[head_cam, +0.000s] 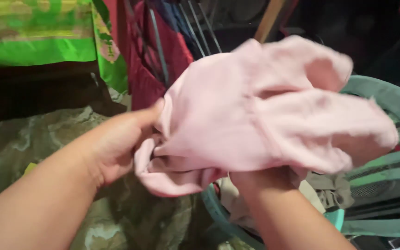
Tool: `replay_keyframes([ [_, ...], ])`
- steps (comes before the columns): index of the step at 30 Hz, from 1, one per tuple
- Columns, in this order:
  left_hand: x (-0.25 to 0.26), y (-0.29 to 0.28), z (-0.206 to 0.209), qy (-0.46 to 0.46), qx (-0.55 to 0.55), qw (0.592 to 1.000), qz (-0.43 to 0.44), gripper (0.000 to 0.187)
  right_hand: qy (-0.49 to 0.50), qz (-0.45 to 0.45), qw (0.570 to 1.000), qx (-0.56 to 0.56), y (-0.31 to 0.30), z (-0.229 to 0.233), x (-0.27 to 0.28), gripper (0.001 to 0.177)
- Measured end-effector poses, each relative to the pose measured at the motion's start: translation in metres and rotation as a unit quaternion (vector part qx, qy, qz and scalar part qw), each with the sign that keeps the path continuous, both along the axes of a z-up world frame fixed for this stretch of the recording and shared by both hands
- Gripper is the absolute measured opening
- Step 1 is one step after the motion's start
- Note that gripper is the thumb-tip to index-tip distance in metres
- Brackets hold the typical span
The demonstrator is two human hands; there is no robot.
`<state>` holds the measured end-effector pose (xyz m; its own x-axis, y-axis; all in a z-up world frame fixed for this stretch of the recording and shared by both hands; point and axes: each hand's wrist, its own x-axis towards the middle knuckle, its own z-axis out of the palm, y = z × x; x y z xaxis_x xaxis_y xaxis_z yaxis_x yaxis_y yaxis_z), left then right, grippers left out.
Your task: Hanging clothes on hangers and placing them on a wooden clothes rack.
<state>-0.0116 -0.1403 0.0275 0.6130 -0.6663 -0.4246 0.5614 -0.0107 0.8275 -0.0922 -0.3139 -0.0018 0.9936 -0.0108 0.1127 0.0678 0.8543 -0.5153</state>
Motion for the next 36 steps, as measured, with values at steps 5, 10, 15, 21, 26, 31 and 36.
replay_keyframes([
  [5, 0.006, 0.049, 0.030, -0.003, -0.161, 0.987, -0.003, 0.053, 0.005, 0.001, 1.000, -0.019, 0.055, 0.014, 0.007, 0.043],
  [10, 0.014, 0.118, 0.020, -0.078, -0.041, 0.995, 0.053, 0.039, 0.004, 0.028, 0.998, -0.048, 0.133, 0.026, 0.029, 0.048],
  [15, 0.027, 0.212, 0.020, -0.051, 0.029, 0.958, 0.280, 0.031, -0.001, 0.040, 0.996, -0.075, 0.203, 0.034, 0.045, 0.053],
  [21, 0.031, 0.291, 0.025, -0.108, 0.164, 0.942, 0.271, 0.039, 0.037, 0.110, 0.990, -0.081, 0.264, 0.029, 0.070, 0.054],
  [26, 0.022, 0.331, 0.044, -0.097, 0.150, 0.949, 0.261, 0.044, -0.006, 0.061, 0.933, -0.355, 0.329, 0.020, 0.084, 0.047],
  [31, 0.020, 0.383, 0.052, -0.014, 0.037, 0.963, 0.265, 0.061, -0.061, -0.021, 0.747, -0.662, 0.399, 0.040, 0.079, 0.039],
  [36, 0.027, 0.421, 0.024, -0.091, -0.005, 0.947, 0.309, 0.037, -0.182, -0.142, 0.748, -0.623, 0.425, 0.030, 0.071, 0.046],
])
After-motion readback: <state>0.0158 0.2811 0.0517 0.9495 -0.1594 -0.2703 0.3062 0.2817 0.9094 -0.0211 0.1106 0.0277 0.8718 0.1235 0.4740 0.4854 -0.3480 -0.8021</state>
